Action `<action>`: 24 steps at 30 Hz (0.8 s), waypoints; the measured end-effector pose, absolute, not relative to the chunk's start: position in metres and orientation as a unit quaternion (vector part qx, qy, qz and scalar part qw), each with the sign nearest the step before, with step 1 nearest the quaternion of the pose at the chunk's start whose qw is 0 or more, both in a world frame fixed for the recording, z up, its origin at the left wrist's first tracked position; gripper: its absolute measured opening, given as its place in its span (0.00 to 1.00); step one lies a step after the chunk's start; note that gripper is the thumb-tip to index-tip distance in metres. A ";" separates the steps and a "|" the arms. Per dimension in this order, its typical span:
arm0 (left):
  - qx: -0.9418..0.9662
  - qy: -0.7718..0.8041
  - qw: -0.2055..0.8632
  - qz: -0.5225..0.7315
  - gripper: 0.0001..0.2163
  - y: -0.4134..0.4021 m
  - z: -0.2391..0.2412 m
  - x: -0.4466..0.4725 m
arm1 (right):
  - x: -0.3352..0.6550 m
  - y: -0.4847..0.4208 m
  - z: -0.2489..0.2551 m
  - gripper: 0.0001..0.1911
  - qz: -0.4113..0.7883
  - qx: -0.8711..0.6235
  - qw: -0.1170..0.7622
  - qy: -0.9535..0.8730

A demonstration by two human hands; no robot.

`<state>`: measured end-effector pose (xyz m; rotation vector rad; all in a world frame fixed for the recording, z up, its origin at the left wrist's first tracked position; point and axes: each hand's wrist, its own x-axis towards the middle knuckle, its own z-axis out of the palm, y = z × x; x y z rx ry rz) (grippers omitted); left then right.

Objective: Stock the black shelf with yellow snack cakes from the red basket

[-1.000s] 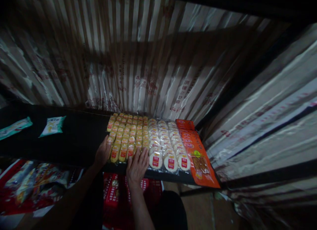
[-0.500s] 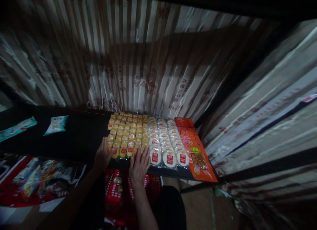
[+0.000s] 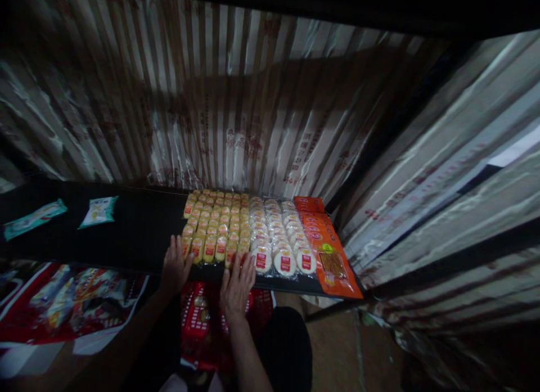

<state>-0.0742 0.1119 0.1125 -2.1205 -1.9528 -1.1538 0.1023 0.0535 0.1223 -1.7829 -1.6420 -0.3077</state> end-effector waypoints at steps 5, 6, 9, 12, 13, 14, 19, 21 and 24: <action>-0.693 -0.623 0.017 -0.362 0.28 0.101 0.108 -0.064 | 0.102 0.044 0.115 0.31 -0.104 -0.675 0.323 -0.655; -0.693 -0.624 0.019 -0.362 0.28 0.102 0.108 -0.063 | 0.102 0.044 0.114 0.30 -0.100 -0.676 0.320 -0.657; -0.694 -0.619 0.022 -0.367 0.28 0.103 0.109 -0.062 | 0.102 0.047 0.112 0.30 -0.098 -0.673 0.317 -0.661; -0.692 -0.616 0.028 -0.374 0.27 0.103 0.111 -0.063 | 0.103 0.047 0.111 0.30 -0.105 -0.674 0.317 -0.659; -0.692 -0.616 0.030 -0.375 0.27 0.102 0.111 -0.063 | 0.103 0.046 0.111 0.30 -0.106 -0.676 0.316 -0.657; -0.691 -0.617 0.032 -0.375 0.27 0.101 0.111 -0.063 | 0.103 0.045 0.110 0.30 -0.106 -0.677 0.315 -0.657; -0.684 -0.623 0.028 -0.379 0.26 0.099 0.109 -0.062 | 0.104 0.041 0.107 0.30 -0.093 -0.678 0.307 -0.661; -0.682 -0.624 0.023 -0.380 0.26 0.099 0.110 -0.062 | 0.105 0.042 0.107 0.30 -0.088 -0.678 0.305 -0.663; -0.680 -0.625 0.012 -0.384 0.26 0.099 0.111 -0.063 | 0.105 0.041 0.109 0.29 -0.080 -0.677 0.312 -0.661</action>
